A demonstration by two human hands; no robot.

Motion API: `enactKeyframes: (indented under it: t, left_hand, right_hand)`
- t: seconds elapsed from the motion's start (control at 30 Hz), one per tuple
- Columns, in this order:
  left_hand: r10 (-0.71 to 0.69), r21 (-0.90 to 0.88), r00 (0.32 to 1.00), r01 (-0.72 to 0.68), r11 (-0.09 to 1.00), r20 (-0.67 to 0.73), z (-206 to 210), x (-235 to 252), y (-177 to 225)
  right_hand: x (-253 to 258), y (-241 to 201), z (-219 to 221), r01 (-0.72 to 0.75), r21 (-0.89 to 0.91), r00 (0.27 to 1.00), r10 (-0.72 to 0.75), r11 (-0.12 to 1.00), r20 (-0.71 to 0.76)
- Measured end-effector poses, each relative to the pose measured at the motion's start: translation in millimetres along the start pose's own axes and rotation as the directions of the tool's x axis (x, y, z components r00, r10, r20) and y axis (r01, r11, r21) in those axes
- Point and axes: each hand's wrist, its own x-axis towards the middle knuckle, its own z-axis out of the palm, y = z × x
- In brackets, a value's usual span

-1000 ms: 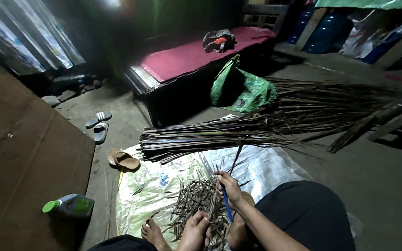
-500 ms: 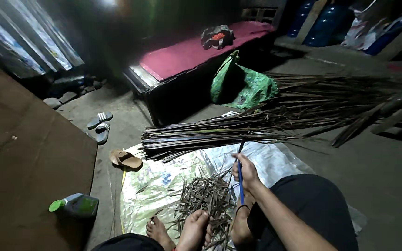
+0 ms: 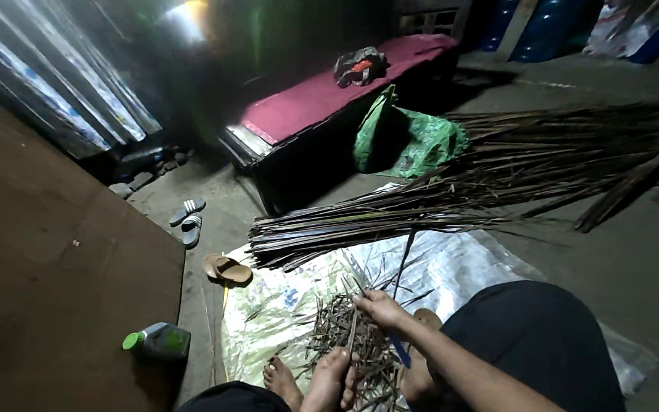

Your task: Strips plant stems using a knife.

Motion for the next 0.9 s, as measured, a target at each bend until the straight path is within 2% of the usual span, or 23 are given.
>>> enactKeyframes:
  t: [0.1, 0.2, 0.33, 0.53, 0.67, 0.83, 0.9]
  left_hand:
    - [-0.031, -0.065, 0.999, 0.029, 0.997, -0.022, -2, -5, 2]
    - [-0.035, -0.111, 0.999, 0.033, 0.993, -0.011, -2, -6, 0]
    - [-0.004, -0.153, 1.000, 0.004, 0.988, 0.000, -5, -4, -7]
    - [0.007, -0.099, 1.000, -0.008, 0.995, -0.009, -2, 5, -8]
    - [-0.005, -0.063, 1.000, 0.005, 0.998, 0.002, 2, 13, -5]
    - [-0.014, -0.004, 1.000, 0.014, 1.000, 0.014, 7, 15, -7]
    - [-0.023, -0.010, 0.999, 0.023, 1.000, 0.050, 6, 14, -7]
  right_hand:
    - [-10, 10, -7, 0.085, -0.247, 0.995, -0.093, 0.965, -0.022]
    - [-32, 13, 5, 0.103, -0.549, 0.995, -0.077, 0.829, 0.070]
    - [-58, 11, 38, 0.202, -0.660, 0.970, -0.054, 0.723, 0.238]
    - [-36, 30, 35, 0.289, -0.755, 0.957, -0.178, 0.589, 0.228]
    - [-23, 29, 24, 0.236, -0.737, 0.972, -0.163, 0.634, 0.171]
    - [-2, 32, -2, 0.038, -0.700, 0.997, -0.075, 0.713, -0.022]
    - [5, 35, -14, -0.058, -0.633, 0.991, -0.033, 0.772, -0.132]
